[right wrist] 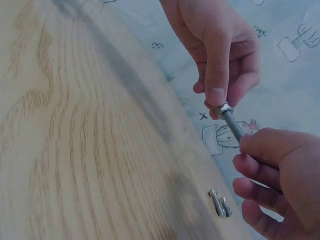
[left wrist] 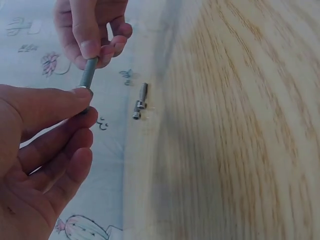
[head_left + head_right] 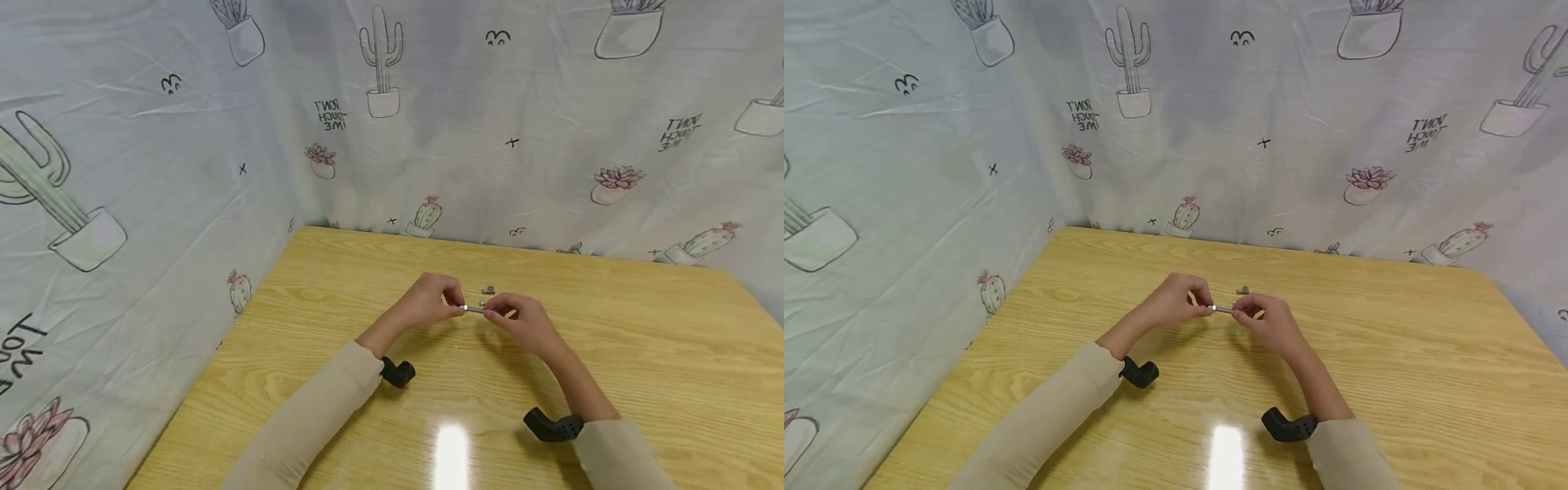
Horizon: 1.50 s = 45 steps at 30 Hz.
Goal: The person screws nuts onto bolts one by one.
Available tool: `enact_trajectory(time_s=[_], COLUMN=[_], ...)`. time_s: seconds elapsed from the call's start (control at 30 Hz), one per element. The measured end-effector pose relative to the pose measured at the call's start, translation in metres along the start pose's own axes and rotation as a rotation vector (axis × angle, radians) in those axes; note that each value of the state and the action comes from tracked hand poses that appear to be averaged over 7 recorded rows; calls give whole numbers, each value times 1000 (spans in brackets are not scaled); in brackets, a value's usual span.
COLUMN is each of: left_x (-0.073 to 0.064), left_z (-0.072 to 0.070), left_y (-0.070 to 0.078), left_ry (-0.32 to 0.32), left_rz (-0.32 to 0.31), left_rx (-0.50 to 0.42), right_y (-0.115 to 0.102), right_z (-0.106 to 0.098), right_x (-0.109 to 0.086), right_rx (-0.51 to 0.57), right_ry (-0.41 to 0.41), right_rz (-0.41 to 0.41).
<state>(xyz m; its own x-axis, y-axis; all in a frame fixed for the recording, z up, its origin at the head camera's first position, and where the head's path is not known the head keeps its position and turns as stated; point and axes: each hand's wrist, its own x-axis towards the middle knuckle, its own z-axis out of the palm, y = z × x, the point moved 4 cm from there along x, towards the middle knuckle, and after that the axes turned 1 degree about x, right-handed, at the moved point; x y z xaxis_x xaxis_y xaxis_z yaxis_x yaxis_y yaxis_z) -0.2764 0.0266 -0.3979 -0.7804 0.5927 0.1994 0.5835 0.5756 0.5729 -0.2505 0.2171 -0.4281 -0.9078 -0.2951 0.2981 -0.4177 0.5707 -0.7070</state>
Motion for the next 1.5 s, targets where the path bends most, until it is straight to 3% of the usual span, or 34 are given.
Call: enact_trajectory(time_s=[0.3, 0.83, 1.5], left_x=[11, 29, 40], left_z=[15, 35, 36], left_y=[-6, 1, 0], left_ry=[-38, -157, -192], left_rz=[-8, -14, -46], left_rx=[87, 296, 304], right_y=[12, 25, 32], right_z=[5, 1, 1], right_x=[2, 3, 9], right_rx=[-61, -176, -217], right_ry=[-22, -44, -65], right_rz=[1, -10, 11])
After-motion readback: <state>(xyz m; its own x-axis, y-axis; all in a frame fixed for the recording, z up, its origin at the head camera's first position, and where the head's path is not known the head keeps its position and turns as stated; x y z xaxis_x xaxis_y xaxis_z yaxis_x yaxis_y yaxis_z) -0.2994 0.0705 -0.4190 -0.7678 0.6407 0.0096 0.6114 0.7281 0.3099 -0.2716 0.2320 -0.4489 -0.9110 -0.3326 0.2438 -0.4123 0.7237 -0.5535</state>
